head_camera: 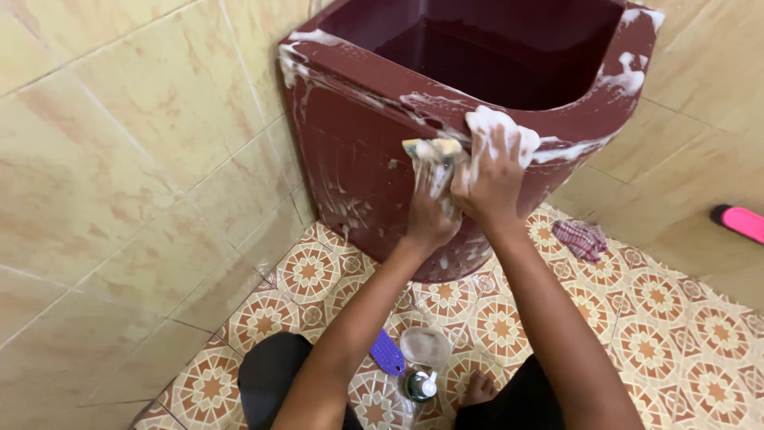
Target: The person scrubs the exterior of a large maroon plastic container with a soapy sponge while sitting on the floor. They then rinse the container by pouring water from a white plastic jug over the soapy surfaces.
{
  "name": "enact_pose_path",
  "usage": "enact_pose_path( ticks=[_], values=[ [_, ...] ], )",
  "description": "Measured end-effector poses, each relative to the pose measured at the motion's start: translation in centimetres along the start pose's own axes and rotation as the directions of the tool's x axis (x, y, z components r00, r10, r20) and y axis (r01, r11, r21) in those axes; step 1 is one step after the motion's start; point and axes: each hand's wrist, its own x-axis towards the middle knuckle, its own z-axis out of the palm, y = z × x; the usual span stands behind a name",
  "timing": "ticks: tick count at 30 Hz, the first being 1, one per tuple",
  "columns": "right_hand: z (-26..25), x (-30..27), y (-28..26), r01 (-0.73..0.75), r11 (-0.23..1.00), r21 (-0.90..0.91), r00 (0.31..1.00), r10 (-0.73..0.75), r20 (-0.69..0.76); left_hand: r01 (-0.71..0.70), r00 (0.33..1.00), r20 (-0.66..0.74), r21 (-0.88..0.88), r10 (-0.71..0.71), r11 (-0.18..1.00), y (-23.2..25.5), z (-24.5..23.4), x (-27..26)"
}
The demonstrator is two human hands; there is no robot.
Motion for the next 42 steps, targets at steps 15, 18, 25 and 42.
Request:
enact_pose_path(
  ticks=[15,18,25,42],
  values=[
    [2.1,-4.8,-6.6,0.2,0.788,0.582,0.98,-0.17,-0.107,0.048,0.996,-0.08,0.002,-0.048,0.999,-1.4,-9.4,3.8],
    [4.2,-5.1,-5.5,0.1,0.902,0.419,0.989,-0.137,0.058,-0.046,0.989,-0.126,0.215,0.075,0.976,-1.4,-11.7,6.8],
    [7.9,-9.1,-2.6,-0.004,0.995,-0.103,0.999,0.0,-0.042,-0.176,0.982,0.082,0.089,0.169,0.98,1.9,-10.1,13.5],
    [-1.1,-2.6,5.8,-0.158,0.952,0.263,0.934,0.231,-0.274,-0.002,0.961,0.272,0.204,-0.055,0.979,5.6,-6.4,18.2]
  ],
)
